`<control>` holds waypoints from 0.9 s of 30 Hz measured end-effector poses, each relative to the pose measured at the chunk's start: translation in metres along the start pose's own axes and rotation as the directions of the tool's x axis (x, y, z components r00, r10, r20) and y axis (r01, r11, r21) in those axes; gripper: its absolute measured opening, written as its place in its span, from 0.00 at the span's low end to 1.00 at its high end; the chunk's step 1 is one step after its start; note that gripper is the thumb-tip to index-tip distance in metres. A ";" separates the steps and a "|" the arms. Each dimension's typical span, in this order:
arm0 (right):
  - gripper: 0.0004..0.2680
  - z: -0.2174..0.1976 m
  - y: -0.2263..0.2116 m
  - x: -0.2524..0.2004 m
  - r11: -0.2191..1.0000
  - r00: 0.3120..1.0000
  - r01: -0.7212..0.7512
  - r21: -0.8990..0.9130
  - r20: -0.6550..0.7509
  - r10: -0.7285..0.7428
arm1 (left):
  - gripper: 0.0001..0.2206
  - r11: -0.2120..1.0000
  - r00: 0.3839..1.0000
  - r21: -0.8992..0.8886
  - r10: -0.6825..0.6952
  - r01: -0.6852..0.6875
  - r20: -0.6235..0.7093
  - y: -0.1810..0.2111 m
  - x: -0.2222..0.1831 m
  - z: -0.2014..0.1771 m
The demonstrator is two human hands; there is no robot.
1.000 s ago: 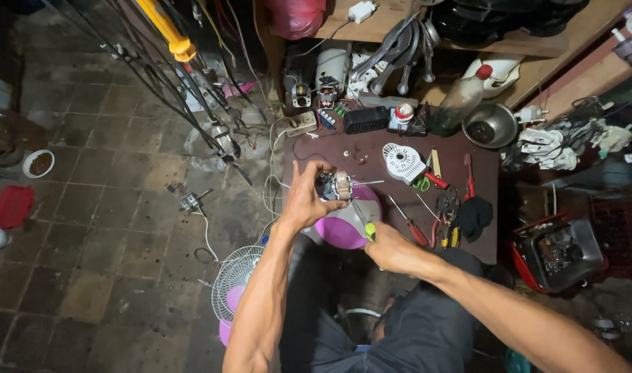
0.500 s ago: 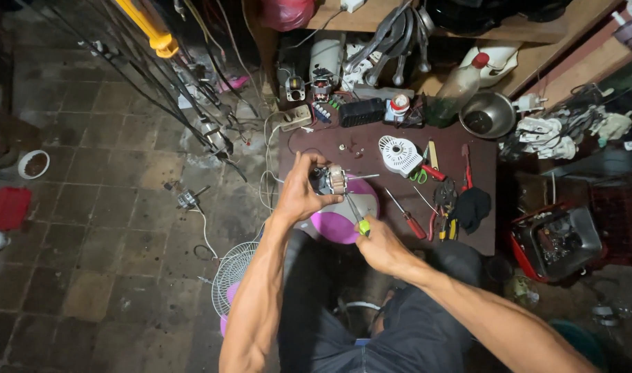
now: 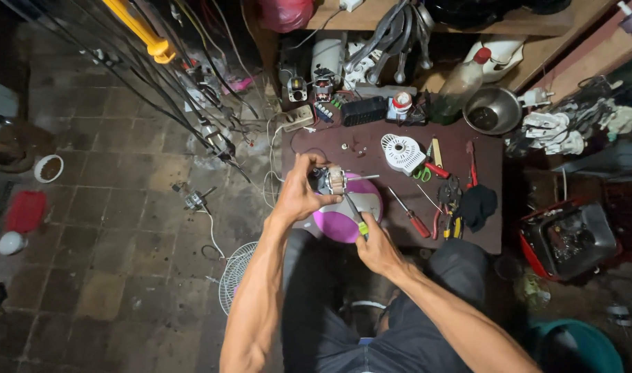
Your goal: Disassembling a fan motor housing using a screwdriver and pliers to access internal components for repair.
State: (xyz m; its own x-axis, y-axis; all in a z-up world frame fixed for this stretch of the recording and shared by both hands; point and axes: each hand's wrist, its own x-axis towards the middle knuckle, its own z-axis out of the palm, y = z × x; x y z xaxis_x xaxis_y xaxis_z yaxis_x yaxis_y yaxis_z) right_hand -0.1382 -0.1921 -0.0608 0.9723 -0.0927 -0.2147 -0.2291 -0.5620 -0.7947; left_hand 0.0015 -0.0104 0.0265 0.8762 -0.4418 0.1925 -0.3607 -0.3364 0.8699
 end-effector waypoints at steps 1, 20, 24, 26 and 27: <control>0.18 0.000 0.006 0.003 1.000 1.000 -0.001 0.001 0.000 0.001 | 0.35 1.000 1.000 0.001 0.000 0.000 0.001 -0.002 -0.001 0.002; 0.18 -0.056 -0.037 -0.006 0.987 0.954 -0.161 -0.029 0.253 0.163 | 0.37 0.998 0.998 0.014 -0.057 0.057 0.009 0.000 -0.002 0.000; 0.17 -0.085 -0.072 0.001 0.942 0.864 -0.302 -0.143 0.376 0.335 | 0.37 0.998 0.998 0.013 -0.059 0.059 0.008 0.000 -0.003 0.000; 0.15 -0.081 -0.056 0.012 0.939 0.855 -0.300 -0.167 0.390 0.343 | 0.37 0.998 0.998 0.009 -0.059 0.058 0.004 -0.003 -0.003 0.001; 0.13 -0.079 -0.048 0.017 0.935 0.845 -0.299 -0.189 0.404 0.351 | 0.37 0.998 0.998 0.007 -0.060 0.060 0.003 -0.005 -0.003 0.002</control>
State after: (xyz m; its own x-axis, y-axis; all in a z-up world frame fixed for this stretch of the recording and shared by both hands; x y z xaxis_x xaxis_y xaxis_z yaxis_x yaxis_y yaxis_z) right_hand -0.1066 -0.2315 0.0189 0.7218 0.0558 -0.6898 -0.4963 -0.6530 -0.5721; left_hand 0.0001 -0.0091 0.0208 0.8952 -0.4235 0.1390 -0.3100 -0.3675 0.8768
